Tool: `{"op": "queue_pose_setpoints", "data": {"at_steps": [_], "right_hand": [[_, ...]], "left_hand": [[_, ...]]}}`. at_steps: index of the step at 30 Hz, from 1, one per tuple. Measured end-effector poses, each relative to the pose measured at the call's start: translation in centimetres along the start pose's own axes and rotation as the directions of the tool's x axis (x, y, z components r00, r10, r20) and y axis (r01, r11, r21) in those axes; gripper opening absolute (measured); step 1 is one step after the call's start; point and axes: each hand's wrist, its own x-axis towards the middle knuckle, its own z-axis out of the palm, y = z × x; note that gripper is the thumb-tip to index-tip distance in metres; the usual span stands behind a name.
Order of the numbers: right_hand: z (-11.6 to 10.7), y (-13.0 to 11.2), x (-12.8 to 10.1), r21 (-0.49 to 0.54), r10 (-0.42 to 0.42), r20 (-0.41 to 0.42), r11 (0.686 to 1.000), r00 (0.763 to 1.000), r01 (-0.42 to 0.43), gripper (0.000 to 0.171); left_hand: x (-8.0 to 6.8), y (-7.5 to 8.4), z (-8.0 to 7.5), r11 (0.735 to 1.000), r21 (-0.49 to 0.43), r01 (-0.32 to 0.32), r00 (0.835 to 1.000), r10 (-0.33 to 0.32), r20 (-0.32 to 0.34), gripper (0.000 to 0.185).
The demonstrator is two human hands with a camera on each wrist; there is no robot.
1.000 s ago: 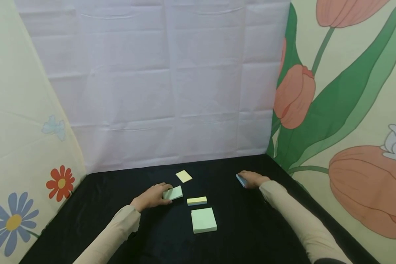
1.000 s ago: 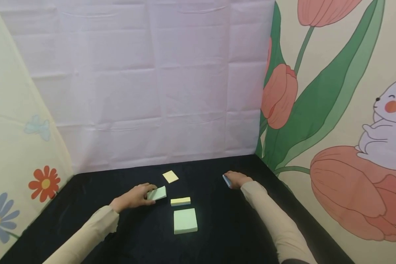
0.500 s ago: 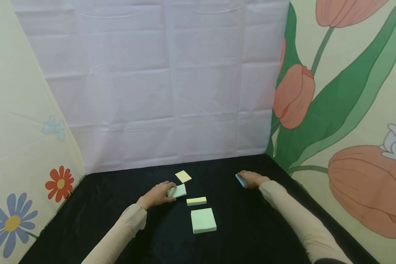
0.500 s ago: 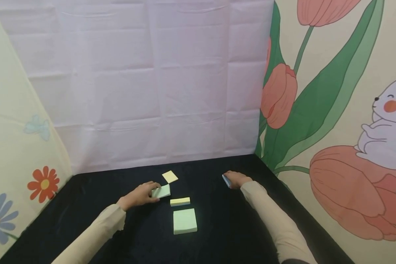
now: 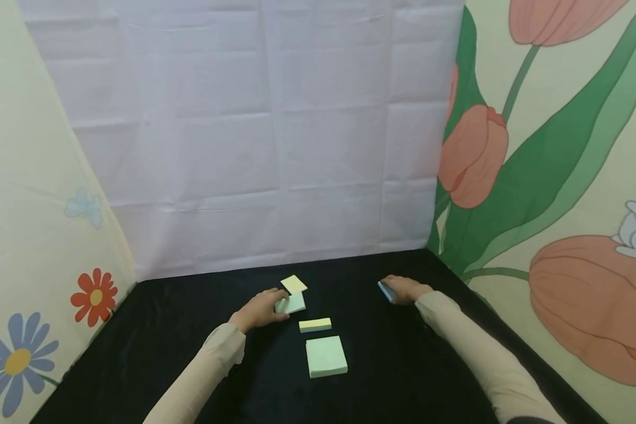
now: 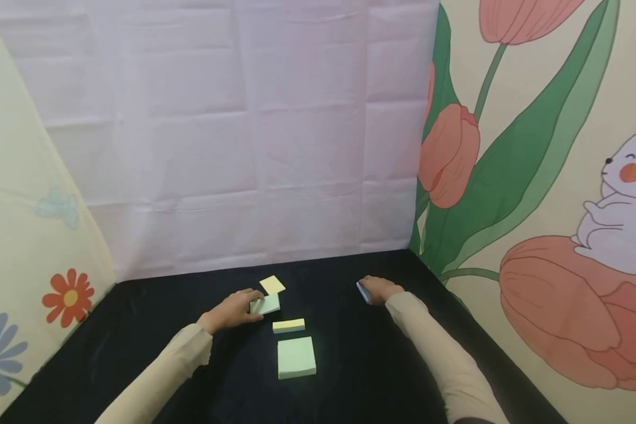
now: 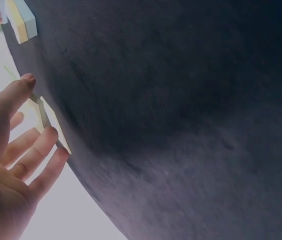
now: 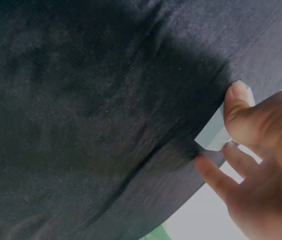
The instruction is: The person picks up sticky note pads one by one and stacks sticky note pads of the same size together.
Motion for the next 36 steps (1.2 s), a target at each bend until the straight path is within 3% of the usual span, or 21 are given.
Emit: {"op": "queue_pose_setpoints", "data": {"at_steps": [19,28,36], "right_hand": [[0.2,-0.2,0.2,0.008,0.026,0.008,1.0,1.0,-0.026,0.054],[0.1,-0.1,0.2,-0.007,0.038,0.012,0.999,0.999,-0.038,0.053],[0.2,0.1,0.3,-0.01,0.038,0.011,0.999,0.999,-0.037,0.054]], "left_hand": [[2.3,0.8,1.0,1.0,-0.009,0.003,1.0,-0.003,-0.013,0.036],[3.4,1.1,1.7,0.999,-0.003,-0.035,0.999,0.035,-0.01,0.036],[3.5,1.3,2.0,0.999,-0.002,-0.036,0.999,0.036,0.002,0.032]]}}
